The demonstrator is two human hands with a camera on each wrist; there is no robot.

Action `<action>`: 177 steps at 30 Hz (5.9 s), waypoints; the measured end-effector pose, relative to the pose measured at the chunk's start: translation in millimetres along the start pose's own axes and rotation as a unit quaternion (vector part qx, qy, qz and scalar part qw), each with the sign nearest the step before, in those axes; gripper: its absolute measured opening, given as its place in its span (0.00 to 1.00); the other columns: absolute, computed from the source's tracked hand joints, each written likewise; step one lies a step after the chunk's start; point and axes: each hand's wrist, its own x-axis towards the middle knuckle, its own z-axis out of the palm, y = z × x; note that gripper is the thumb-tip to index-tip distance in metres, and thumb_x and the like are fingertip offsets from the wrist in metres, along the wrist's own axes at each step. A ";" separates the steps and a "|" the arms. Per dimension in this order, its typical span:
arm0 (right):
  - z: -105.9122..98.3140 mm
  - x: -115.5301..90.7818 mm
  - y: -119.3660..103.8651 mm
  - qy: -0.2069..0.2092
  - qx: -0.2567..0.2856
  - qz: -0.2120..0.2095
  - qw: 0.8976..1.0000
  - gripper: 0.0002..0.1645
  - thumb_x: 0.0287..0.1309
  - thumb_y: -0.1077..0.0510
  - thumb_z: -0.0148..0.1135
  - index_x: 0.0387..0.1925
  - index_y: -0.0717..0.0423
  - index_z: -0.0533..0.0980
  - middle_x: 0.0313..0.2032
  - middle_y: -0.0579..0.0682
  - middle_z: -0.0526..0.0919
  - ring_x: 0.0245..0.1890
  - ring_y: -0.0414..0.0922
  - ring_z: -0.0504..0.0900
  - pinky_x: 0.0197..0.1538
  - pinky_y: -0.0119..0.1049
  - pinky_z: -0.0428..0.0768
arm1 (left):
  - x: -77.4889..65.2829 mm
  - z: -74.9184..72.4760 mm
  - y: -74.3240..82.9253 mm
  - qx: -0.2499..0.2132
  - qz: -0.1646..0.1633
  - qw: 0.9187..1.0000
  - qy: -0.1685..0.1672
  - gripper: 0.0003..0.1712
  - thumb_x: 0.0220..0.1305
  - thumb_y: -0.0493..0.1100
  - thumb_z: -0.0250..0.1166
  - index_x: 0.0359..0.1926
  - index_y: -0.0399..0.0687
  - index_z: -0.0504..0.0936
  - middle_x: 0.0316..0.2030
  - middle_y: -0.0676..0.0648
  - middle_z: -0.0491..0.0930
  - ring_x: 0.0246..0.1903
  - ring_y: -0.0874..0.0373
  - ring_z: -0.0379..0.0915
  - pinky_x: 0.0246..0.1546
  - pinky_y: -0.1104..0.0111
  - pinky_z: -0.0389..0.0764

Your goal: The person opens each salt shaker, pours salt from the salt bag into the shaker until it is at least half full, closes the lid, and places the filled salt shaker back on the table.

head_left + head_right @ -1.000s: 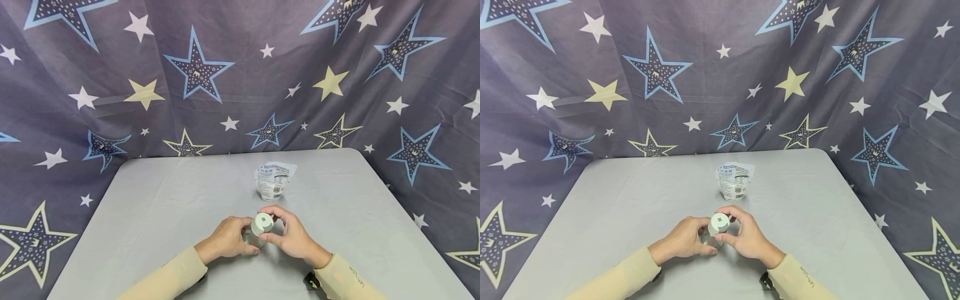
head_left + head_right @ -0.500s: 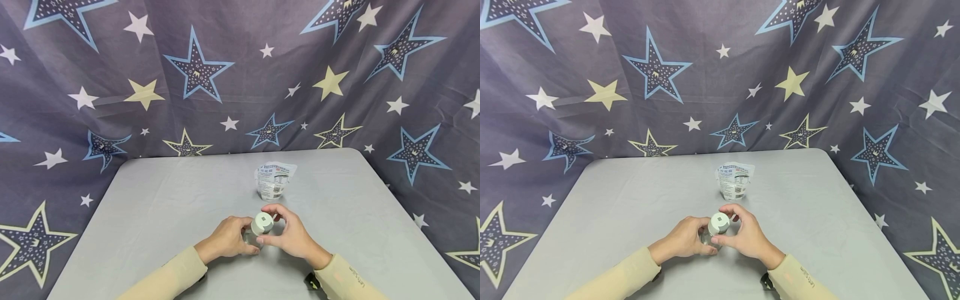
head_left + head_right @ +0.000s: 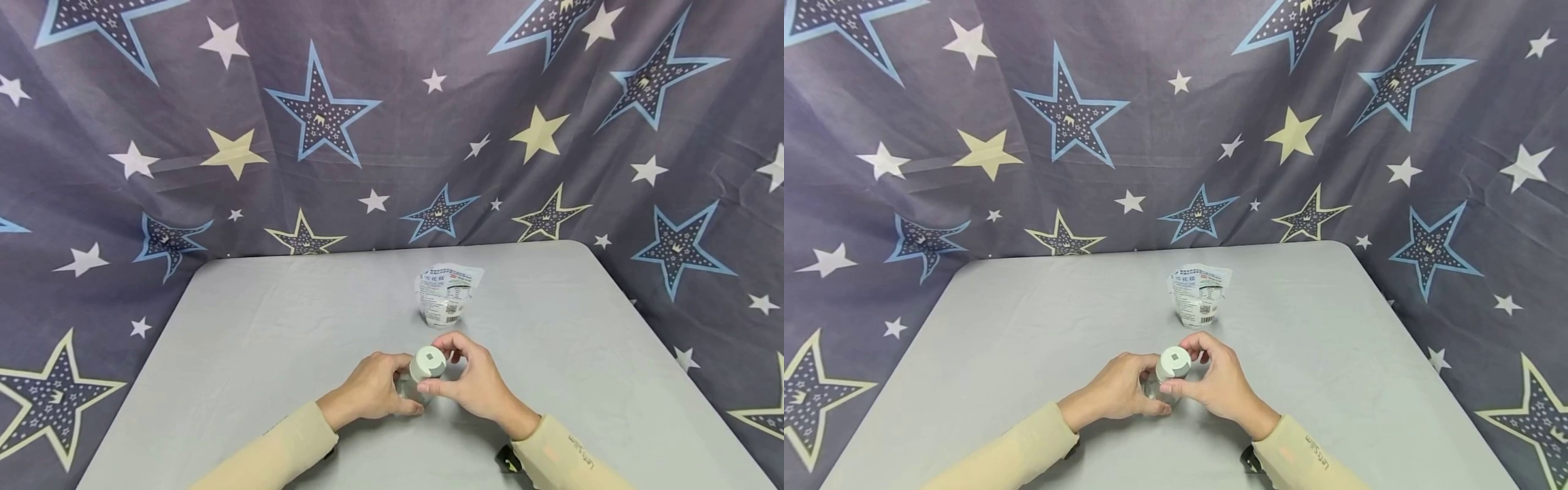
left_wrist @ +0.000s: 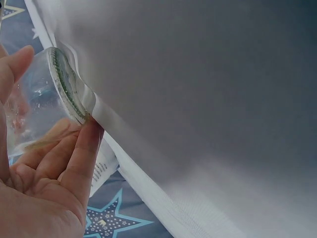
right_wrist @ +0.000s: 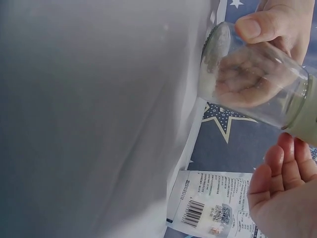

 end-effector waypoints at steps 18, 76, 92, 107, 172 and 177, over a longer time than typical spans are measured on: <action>-1.9 -0.6 2.4 -0.032 0.027 -0.017 0.999 0.27 0.49 0.57 0.82 0.51 0.47 0.80 0.44 0.42 0.85 0.42 0.43 0.78 0.49 0.45 0.73 | -0.4 -1.4 0.6 0.006 -0.002 1.000 -0.003 0.29 0.43 0.56 0.85 0.48 0.59 0.85 0.36 0.62 0.85 0.32 0.66 0.75 0.36 0.71 0.74; 0.9 0.0 4.5 -0.017 0.016 -0.043 0.999 0.37 0.40 0.56 0.87 0.54 0.52 0.78 0.44 0.45 0.84 0.41 0.42 0.78 0.46 0.44 0.73 | -0.4 -2.6 2.6 0.003 0.006 1.000 -0.004 0.27 0.43 0.55 0.85 0.46 0.61 0.86 0.33 0.65 0.83 0.31 0.68 0.75 0.36 0.71 0.75; 1.3 -1.0 4.9 -0.007 0.025 -0.023 0.999 0.28 0.43 0.56 0.85 0.47 0.48 0.80 0.42 0.42 0.85 0.41 0.42 0.77 0.46 0.42 0.72 | -0.2 -2.5 3.2 -0.001 -0.003 1.000 -0.010 0.27 0.43 0.55 0.85 0.46 0.60 0.86 0.35 0.61 0.85 0.31 0.66 0.76 0.35 0.71 0.74; -3.2 0.0 6.9 -0.049 0.031 -0.058 0.997 0.29 0.51 0.61 0.80 0.55 0.52 0.78 0.44 0.45 0.83 0.44 0.43 0.77 0.49 0.45 0.75 | -0.4 -3.6 4.3 0.006 0.000 1.000 -0.006 0.27 0.43 0.54 0.86 0.45 0.59 0.86 0.35 0.59 0.85 0.31 0.65 0.75 0.35 0.70 0.74; 4.8 0.7 2.0 -0.007 -0.003 -0.032 0.999 0.41 0.35 0.58 0.88 0.53 0.54 0.77 0.45 0.45 0.83 0.43 0.44 0.76 0.47 0.47 0.71 | 1.1 -6.2 1.5 0.011 0.009 1.000 -0.007 0.27 0.42 0.53 0.86 0.45 0.58 0.86 0.34 0.60 0.86 0.32 0.64 0.77 0.36 0.70 0.74; 7.7 1.3 3.2 0.010 -0.008 -0.032 0.999 0.37 0.34 0.62 0.88 0.48 0.56 0.78 0.42 0.48 0.84 0.40 0.46 0.76 0.45 0.47 0.70 | 1.1 -5.7 0.7 0.012 0.007 1.000 -0.008 0.27 0.43 0.54 0.85 0.45 0.59 0.85 0.34 0.61 0.85 0.31 0.65 0.76 0.35 0.71 0.74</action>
